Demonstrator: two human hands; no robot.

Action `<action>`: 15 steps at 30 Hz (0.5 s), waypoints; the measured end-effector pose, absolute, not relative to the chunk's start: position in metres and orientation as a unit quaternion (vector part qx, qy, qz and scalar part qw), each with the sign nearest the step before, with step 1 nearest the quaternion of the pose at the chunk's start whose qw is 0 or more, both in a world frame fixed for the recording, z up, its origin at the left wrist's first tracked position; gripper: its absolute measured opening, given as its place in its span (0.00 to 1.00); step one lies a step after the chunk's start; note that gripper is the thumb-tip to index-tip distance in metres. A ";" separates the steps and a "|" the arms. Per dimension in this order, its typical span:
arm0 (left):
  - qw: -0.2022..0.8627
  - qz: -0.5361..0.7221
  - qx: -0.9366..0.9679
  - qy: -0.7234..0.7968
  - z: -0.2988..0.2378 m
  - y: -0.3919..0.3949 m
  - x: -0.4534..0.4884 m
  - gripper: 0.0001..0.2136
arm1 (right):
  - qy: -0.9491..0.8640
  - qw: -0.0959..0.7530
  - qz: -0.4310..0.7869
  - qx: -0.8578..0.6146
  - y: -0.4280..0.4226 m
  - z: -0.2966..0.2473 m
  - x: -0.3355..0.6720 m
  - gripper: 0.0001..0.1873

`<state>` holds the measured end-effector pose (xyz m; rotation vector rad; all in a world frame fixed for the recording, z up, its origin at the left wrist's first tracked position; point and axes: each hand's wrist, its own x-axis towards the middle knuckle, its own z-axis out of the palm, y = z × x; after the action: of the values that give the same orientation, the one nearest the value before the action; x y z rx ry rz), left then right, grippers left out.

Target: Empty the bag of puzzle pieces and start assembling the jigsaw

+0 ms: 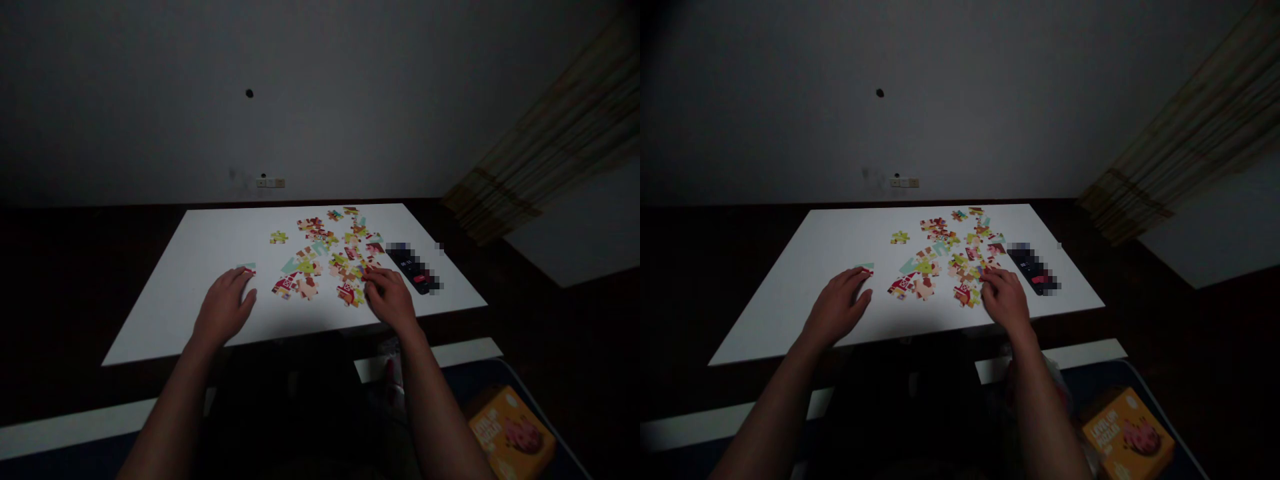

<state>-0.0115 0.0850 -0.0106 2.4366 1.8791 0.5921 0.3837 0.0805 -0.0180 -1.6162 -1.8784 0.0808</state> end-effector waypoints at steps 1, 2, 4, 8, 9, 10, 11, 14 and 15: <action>0.003 0.188 0.778 0.600 -0.011 0.085 -0.012 0.20 | -0.710 0.327 0.031 -0.623 0.080 -0.017 0.384 0.14; 0.003 0.189 0.777 0.600 -0.010 0.085 -0.011 0.20 | -0.703 0.327 0.031 -0.630 0.081 -0.015 0.385 0.14; 0.006 0.192 0.777 0.600 -0.010 0.085 -0.011 0.20 | -0.692 0.323 0.024 -0.645 0.087 -0.007 0.389 0.15; 0.014 0.199 0.774 0.601 -0.009 0.085 -0.011 0.20 | -0.676 0.276 -0.015 -0.683 0.130 0.019 0.406 0.18; 0.016 0.200 0.774 0.601 -0.009 0.085 -0.011 0.20 | -0.673 0.253 -0.020 -0.695 0.146 0.025 0.411 0.18; 0.018 0.202 0.773 0.601 -0.009 0.085 -0.011 0.20 | -0.670 0.227 -0.017 -0.706 0.163 0.031 0.416 0.18; 0.020 0.204 0.772 0.601 -0.009 0.084 -0.011 0.20 | -0.669 0.196 -0.007 -0.717 0.180 0.036 0.419 0.18; 0.023 0.213 0.771 0.600 -0.009 0.084 -0.011 0.20 | -0.661 0.094 0.049 -0.743 0.222 0.043 0.423 0.20; 0.024 0.216 0.771 0.599 -0.009 0.083 -0.011 0.20 | -0.659 0.067 0.066 -0.746 0.232 0.043 0.423 0.20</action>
<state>-0.0107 0.0833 -0.0089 2.3857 1.8539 0.6672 0.4227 0.2323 0.0430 -2.2489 -1.9875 0.1996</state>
